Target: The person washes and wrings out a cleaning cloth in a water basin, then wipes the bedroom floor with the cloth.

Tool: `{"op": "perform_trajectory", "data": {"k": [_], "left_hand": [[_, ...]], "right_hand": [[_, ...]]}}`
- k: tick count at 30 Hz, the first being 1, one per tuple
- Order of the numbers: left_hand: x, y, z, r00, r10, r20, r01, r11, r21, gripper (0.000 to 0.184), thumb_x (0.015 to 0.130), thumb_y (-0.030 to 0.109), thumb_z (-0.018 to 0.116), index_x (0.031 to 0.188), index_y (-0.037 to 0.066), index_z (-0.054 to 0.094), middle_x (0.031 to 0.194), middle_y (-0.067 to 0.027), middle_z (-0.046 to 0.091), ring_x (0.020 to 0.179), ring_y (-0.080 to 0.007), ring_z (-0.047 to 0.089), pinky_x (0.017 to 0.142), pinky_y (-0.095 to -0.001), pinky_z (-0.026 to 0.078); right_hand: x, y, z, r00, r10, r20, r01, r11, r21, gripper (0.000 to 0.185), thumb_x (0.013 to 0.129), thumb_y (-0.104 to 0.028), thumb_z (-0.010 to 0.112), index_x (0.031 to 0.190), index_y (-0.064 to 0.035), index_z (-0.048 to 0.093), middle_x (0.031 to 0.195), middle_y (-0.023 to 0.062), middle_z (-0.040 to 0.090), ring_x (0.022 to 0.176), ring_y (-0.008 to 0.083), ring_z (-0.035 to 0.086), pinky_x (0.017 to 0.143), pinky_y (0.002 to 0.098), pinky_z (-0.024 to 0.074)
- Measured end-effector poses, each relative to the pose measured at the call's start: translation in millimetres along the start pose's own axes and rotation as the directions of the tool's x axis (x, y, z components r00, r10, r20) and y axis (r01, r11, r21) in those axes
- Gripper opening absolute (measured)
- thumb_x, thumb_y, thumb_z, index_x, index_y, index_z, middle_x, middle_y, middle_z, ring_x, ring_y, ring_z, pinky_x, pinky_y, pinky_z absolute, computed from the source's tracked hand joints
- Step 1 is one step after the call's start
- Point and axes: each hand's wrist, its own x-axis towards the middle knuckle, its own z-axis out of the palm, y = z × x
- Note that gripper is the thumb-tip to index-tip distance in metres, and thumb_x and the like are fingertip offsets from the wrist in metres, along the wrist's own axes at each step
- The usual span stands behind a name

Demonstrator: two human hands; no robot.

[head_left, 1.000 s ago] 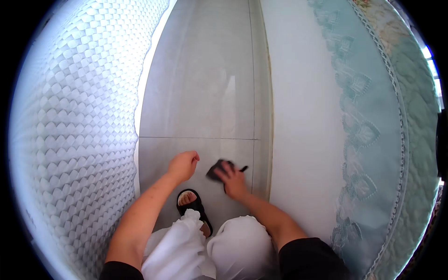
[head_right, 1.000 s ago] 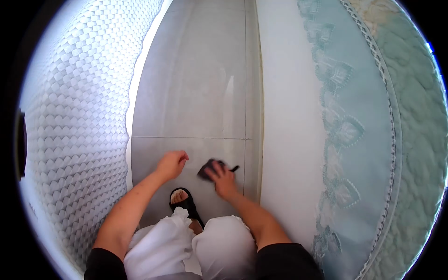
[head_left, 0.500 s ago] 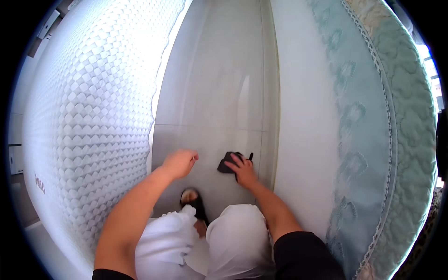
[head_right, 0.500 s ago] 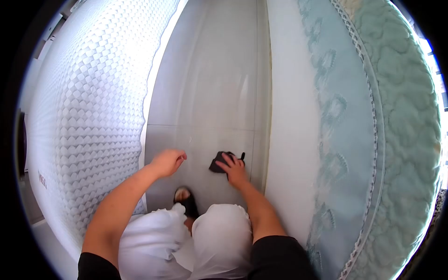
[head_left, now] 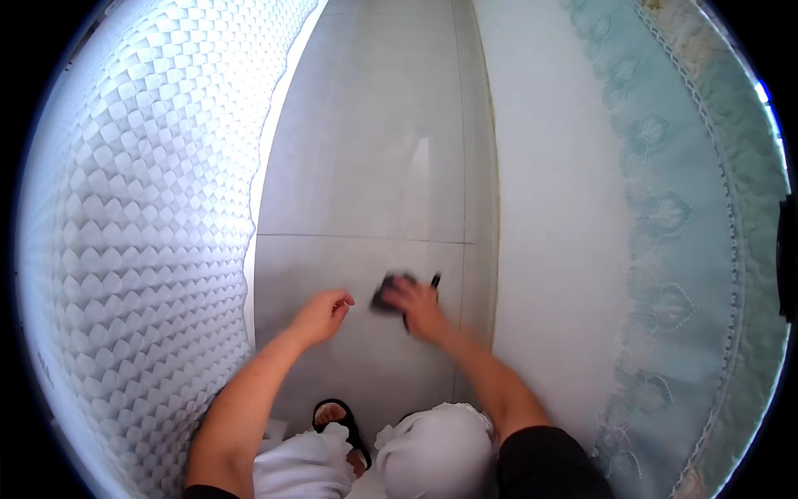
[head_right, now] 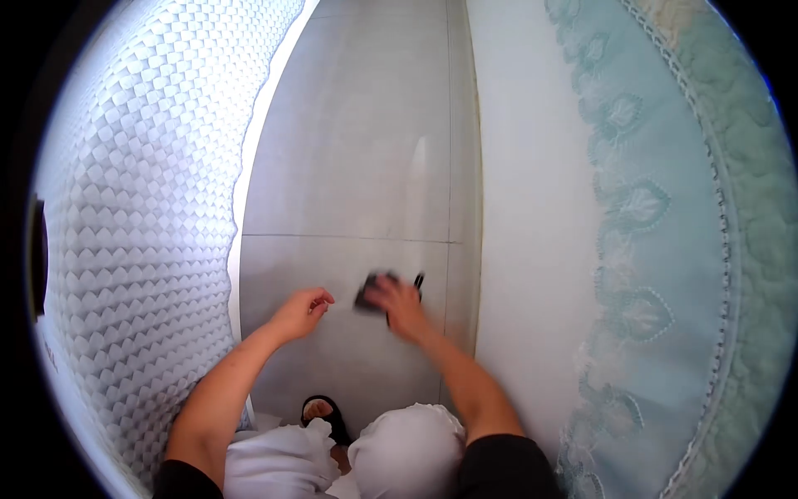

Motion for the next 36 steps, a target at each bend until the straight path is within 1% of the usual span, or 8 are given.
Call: {"op": "perform_trajectory", "data": {"k": [4, 10, 14, 17, 22, 26, 33, 36], "left_hand": [[-6.0, -2.0, -6.8, 0.999, -0.044, -0.010, 0.045, 0.995, 0.094, 0.015, 0.091, 0.010, 0.055, 0.101, 0.005, 0.066, 0.095, -0.0153, 0.069, 0.087, -0.0318, 0.066, 0.077, -0.0406, 0.052], [-20.3, -33.7, 7.9, 0.990, -0.110, -0.088, 0.128, 0.964, 0.232, 0.016, 0.089, 0.009, 0.057, 0.101, 0.006, 0.068, 0.095, -0.0155, 0.071, 0.088, -0.0322, 0.068, 0.079, -0.0412, 0.053], [-23.5, -56.2, 10.8, 0.982, -0.153, -0.115, 0.174, 0.964, 0.200, 0.016, 0.089, 0.009, 0.058, 0.100, 0.005, 0.068, 0.094, -0.0160, 0.071, 0.089, -0.0325, 0.068, 0.079, -0.0416, 0.053], [-22.7, -54.9, 10.9, 0.983, -0.150, -0.103, 0.167, 0.969, 0.180, 0.016, 0.089, 0.009, 0.057, 0.099, 0.005, 0.068, 0.093, -0.0158, 0.071, 0.087, -0.0314, 0.068, 0.078, -0.0407, 0.054], [-16.4, -55.1, 18.9, 0.980, -0.178, -0.087, 0.189, 0.971, 0.145, 0.015, 0.089, 0.010, 0.057, 0.099, 0.005, 0.068, 0.092, -0.0154, 0.071, 0.087, -0.0317, 0.068, 0.078, -0.0409, 0.054], [-7.4, -49.4, 17.6, 0.972, -0.189, -0.142, 0.198, 0.979, 0.046, 0.015, 0.090, 0.011, 0.057, 0.098, 0.007, 0.068, 0.095, -0.0158, 0.070, 0.092, -0.0348, 0.067, 0.080, -0.0439, 0.053], [-6.3, -65.6, 20.9, 0.960, -0.210, -0.188, 0.221, 0.975, 0.039, 0.013, 0.089, 0.010, 0.058, 0.095, 0.007, 0.069, 0.094, -0.0164, 0.070, 0.091, -0.0359, 0.067, 0.081, -0.0437, 0.053], [-8.9, -68.4, 19.0, 0.959, -0.230, -0.167, 0.252, 0.961, 0.118, 0.014, 0.089, 0.013, 0.059, 0.097, 0.009, 0.070, 0.099, -0.0170, 0.070, 0.094, -0.0356, 0.066, 0.082, -0.0440, 0.053]], "right_hand": [[-25.1, 3.9, -14.2, 0.962, -0.096, 0.257, 0.103, 0.995, -0.015, 0.067, 0.074, 0.003, 0.059, 0.134, -0.0266, 0.057, 0.150, 0.0073, 0.042, 0.136, 0.0349, 0.038, 0.103, 0.0541, 0.0369], [139.6, 39.6, -6.3, 0.755, 0.501, -0.424, -0.575, 0.816, -0.059, 0.066, 0.079, 0.003, 0.054, 0.139, -0.0236, 0.050, 0.148, 0.0132, 0.040, 0.126, 0.0415, 0.042, 0.102, 0.0546, 0.0354], [83.2, -16.5, 34.7, 1.000, 0.001, -0.027, -0.003, 0.998, -0.069, 0.063, 0.079, 0.003, 0.053, 0.135, -0.0253, 0.054, 0.147, 0.0107, 0.043, 0.127, 0.0377, 0.043, 0.100, 0.0547, 0.0367], [-23.3, -39.1, 9.7, 0.871, -0.350, 0.343, 0.339, 0.936, 0.096, 0.058, 0.079, -0.006, 0.060, 0.132, -0.0299, 0.058, 0.150, 0.0064, 0.042, 0.129, 0.0366, 0.046, 0.103, 0.0516, 0.0390], [13.7, 26.5, -28.7, 0.968, 0.244, 0.057, -0.235, 0.963, -0.134, 0.063, 0.079, -0.001, 0.059, 0.137, -0.0257, 0.054, 0.152, 0.0101, 0.038, 0.131, 0.0411, 0.040, 0.109, 0.0542, 0.0311], [134.5, 42.6, 0.0, 0.717, 0.605, -0.346, -0.662, 0.746, -0.068, 0.071, 0.080, 0.000, 0.057, 0.145, -0.0248, 0.043, 0.152, 0.0151, 0.035, 0.130, 0.0460, 0.036, 0.107, 0.0597, 0.0288], [20.6, -17.5, -7.8, 0.914, -0.247, 0.321, 0.225, 0.969, 0.103, 0.066, 0.077, 0.003, 0.057, 0.136, -0.0269, 0.055, 0.149, 0.0103, 0.042, 0.131, 0.0386, 0.041, 0.108, 0.0550, 0.0317], [10.5, 23.6, -28.4, 0.973, -0.012, 0.231, 0.033, 0.995, -0.090, 0.068, 0.077, 0.003, 0.057, 0.138, -0.0262, 0.053, 0.150, 0.0104, 0.040, 0.132, 0.0378, 0.040, 0.108, 0.0545, 0.0309]]}}
